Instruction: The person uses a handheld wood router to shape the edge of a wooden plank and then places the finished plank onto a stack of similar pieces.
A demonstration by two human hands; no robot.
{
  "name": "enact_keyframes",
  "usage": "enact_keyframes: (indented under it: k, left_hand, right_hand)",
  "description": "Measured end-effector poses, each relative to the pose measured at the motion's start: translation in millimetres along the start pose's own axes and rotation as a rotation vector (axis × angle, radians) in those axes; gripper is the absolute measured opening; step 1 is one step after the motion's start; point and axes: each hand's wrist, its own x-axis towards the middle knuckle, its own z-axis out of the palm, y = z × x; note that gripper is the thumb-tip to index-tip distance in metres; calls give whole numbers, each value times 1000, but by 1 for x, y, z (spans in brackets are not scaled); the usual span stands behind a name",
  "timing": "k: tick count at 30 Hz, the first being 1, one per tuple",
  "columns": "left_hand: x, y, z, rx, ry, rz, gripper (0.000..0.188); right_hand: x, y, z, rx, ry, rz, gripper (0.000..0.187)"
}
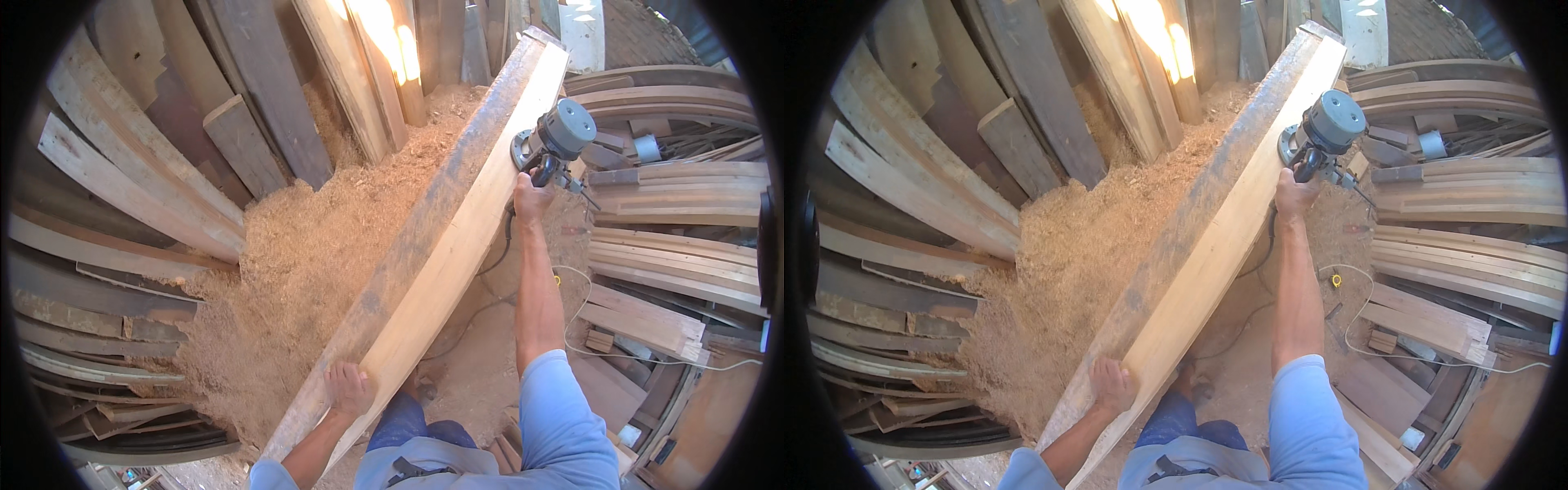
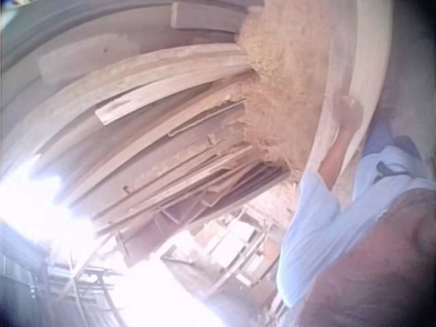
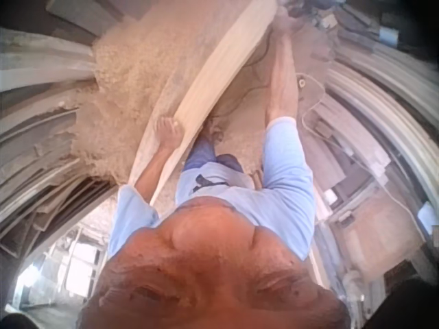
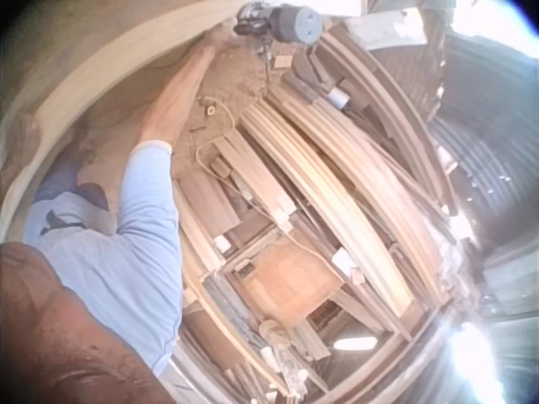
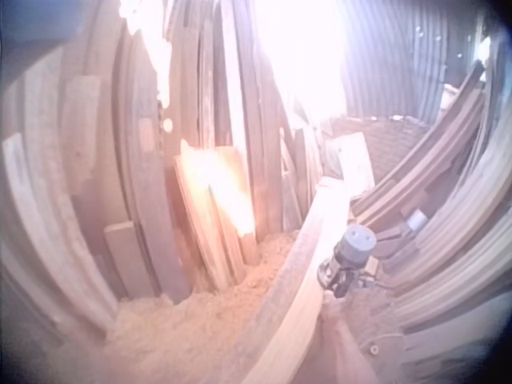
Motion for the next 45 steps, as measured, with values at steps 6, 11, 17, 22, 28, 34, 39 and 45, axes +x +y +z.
enact_keyframes:
  k: [6,11,17,22,28,34,39,45]
  left_hand:
    - [0,2,-3,-27,1,12,25]
    - [1,7,-7,-1,-14,-9,26]
    - [4,12,-4,-23,-25,-53,26]
    - [30,29,1,32,-91,-90,30]
    - [175,109,29,-15,-85,-26,33]
    - [268,168,24,-88,-46,17,32]
    - [276,177,28,-77,-28,11,33]
    - [276,171,32,-77,9,29,35]
  right_hand:
    - [21,19,0,38,-15,-32,18]
    - [31,19,6,17,20,8,17]
    - [54,27,4,2,-6,28,17]
    - [59,20,10,53,-25,144,23]
    - [84,39,14,12,10,-34,16]
    - [95,51,18,-12,0,-43,16]
    - [108,58,15,-27,-5,-64,15]
    - [108,41,24,-59,-18,114,20]
